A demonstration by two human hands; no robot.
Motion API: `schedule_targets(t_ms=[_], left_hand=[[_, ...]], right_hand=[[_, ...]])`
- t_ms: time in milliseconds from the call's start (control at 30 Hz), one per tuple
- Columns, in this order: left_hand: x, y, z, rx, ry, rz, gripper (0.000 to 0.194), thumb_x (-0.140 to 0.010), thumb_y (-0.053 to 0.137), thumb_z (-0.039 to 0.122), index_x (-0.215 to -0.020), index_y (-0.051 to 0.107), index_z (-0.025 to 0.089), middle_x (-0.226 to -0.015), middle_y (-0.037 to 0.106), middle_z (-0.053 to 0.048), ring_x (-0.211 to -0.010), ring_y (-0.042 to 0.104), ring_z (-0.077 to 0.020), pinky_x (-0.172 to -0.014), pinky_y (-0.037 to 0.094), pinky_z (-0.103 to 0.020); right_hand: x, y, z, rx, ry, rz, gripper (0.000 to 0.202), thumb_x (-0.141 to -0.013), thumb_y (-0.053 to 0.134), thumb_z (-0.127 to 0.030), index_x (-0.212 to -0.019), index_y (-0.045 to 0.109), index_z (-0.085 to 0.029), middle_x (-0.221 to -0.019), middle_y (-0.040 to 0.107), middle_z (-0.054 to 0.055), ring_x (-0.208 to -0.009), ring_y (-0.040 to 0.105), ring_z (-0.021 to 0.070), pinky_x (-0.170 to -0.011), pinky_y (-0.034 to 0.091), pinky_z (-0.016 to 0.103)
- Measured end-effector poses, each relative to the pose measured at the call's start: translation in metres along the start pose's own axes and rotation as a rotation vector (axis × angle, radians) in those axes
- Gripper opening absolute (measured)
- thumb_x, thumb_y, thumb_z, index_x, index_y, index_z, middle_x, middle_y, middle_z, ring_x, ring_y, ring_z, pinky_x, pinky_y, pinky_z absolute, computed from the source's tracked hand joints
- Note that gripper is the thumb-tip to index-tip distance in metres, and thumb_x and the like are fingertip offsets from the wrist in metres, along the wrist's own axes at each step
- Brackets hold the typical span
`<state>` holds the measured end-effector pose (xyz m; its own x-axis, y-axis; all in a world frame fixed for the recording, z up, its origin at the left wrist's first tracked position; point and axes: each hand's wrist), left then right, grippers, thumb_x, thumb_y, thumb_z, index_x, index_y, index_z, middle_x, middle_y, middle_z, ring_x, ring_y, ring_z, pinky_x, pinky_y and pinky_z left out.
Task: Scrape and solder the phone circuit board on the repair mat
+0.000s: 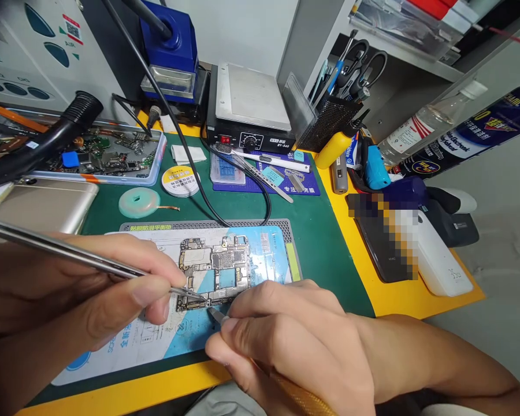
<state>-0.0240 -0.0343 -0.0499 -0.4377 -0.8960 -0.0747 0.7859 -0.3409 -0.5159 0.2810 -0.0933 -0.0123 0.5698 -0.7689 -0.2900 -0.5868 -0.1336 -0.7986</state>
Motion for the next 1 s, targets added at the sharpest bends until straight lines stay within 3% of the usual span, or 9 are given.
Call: schedule_targets(t_ms=[100,133,200,400,567,667,767,833,1000], left_hand=[[-0.002,0.004,-0.004,0.002,-0.001,-0.002,0.038,-0.11,0.08,0.066,-0.091,0.089,0.034,-0.07,0.076,0.001,-0.078,0.084,-0.0239,-0.06,0.063,-0.027],[-0.003,0.006,-0.005,0.004,0.001,-0.003,0.039,-0.109,0.081,0.067,-0.09,0.088,0.034,-0.07,0.076,0.001,-0.081,0.085,-0.0247,-0.061,0.064,-0.027],[-0.006,0.009,-0.005,0.007,0.005,-0.005,0.041,-0.108,0.081,0.068,-0.088,0.087,0.033,-0.071,0.076,0.0,-0.084,0.086,-0.0257,-0.062,0.065,-0.027],[-0.008,0.01,-0.008,0.006,0.015,-0.005,0.042,-0.108,0.081,0.069,-0.086,0.086,0.033,-0.071,0.076,0.0,-0.086,0.087,-0.0262,-0.063,0.066,-0.027],[-0.002,0.005,-0.006,0.003,0.022,-0.001,0.038,-0.111,0.081,0.065,-0.092,0.091,0.034,-0.072,0.079,0.001,-0.08,0.087,-0.0245,-0.06,0.064,-0.026],[-0.002,0.001,0.001,0.003,0.036,-0.001,0.037,-0.118,0.077,0.059,-0.096,0.095,0.035,-0.07,0.081,0.006,-0.063,0.079,-0.017,-0.053,0.059,-0.022],[-0.005,-0.002,0.007,-0.06,0.167,0.003,0.048,-0.129,0.065,0.051,-0.092,0.093,0.037,-0.071,0.084,0.014,-0.05,0.07,-0.0047,-0.048,0.05,-0.011],[-0.006,-0.003,0.008,-0.119,0.247,-0.003,0.054,-0.133,0.058,0.047,-0.091,0.092,0.038,-0.073,0.086,0.017,-0.051,0.072,-0.0004,-0.048,0.046,-0.005],[-0.006,-0.004,0.004,-0.079,0.165,-0.012,0.052,-0.131,0.063,0.055,-0.092,0.094,0.038,-0.075,0.088,0.014,-0.057,0.08,-0.0061,-0.046,0.049,-0.01]], right_hand=[[-0.005,0.001,0.006,-0.221,0.032,0.08,0.024,-0.106,0.102,-0.002,-0.112,0.087,-0.02,-0.093,0.097,0.005,-0.07,0.092,0.0169,-0.065,0.075,0.018],[-0.007,0.002,0.007,-0.294,0.058,0.145,0.03,-0.102,0.1,0.003,-0.112,0.086,-0.022,-0.091,0.096,0.004,-0.072,0.093,0.018,-0.066,0.075,0.02],[-0.012,0.005,0.007,-0.391,0.113,0.142,0.03,-0.101,0.098,0.004,-0.106,0.085,-0.022,-0.089,0.096,0.005,-0.073,0.095,0.0204,-0.07,0.078,0.024],[-0.021,0.008,0.002,-0.372,0.287,0.199,0.017,-0.105,0.103,-0.014,-0.096,0.09,-0.021,-0.082,0.094,0.006,-0.068,0.092,0.0236,-0.065,0.077,0.029],[-0.023,0.008,0.003,-0.396,0.33,0.198,0.019,-0.103,0.107,-0.017,-0.091,0.093,-0.02,-0.077,0.092,0.007,-0.064,0.088,0.0236,-0.058,0.071,0.028],[-0.024,0.01,0.004,-0.41,0.351,0.193,0.02,-0.104,0.106,-0.017,-0.089,0.092,-0.02,-0.077,0.092,0.008,-0.064,0.088,0.0234,-0.058,0.069,0.029],[-0.027,0.01,0.004,-0.45,0.387,0.194,0.023,-0.105,0.106,-0.021,-0.088,0.091,-0.021,-0.077,0.091,0.008,-0.064,0.086,0.0231,-0.059,0.07,0.03],[-0.027,0.008,0.003,-0.465,0.426,0.19,0.025,-0.106,0.108,-0.027,-0.088,0.092,-0.021,-0.076,0.091,0.009,-0.064,0.085,0.0233,-0.058,0.07,0.03],[-0.027,0.003,0.001,-0.471,0.469,0.182,0.033,-0.106,0.112,-0.039,-0.087,0.093,-0.021,-0.076,0.091,0.011,-0.065,0.085,0.0236,-0.059,0.071,0.03]])
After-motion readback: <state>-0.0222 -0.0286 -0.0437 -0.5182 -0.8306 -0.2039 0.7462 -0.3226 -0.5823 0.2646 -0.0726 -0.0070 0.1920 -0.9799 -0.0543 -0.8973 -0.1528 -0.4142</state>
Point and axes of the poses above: each hand's wrist, its own x-axis away from the middle knuckle, its own y-axis out of the palm, z = x × y
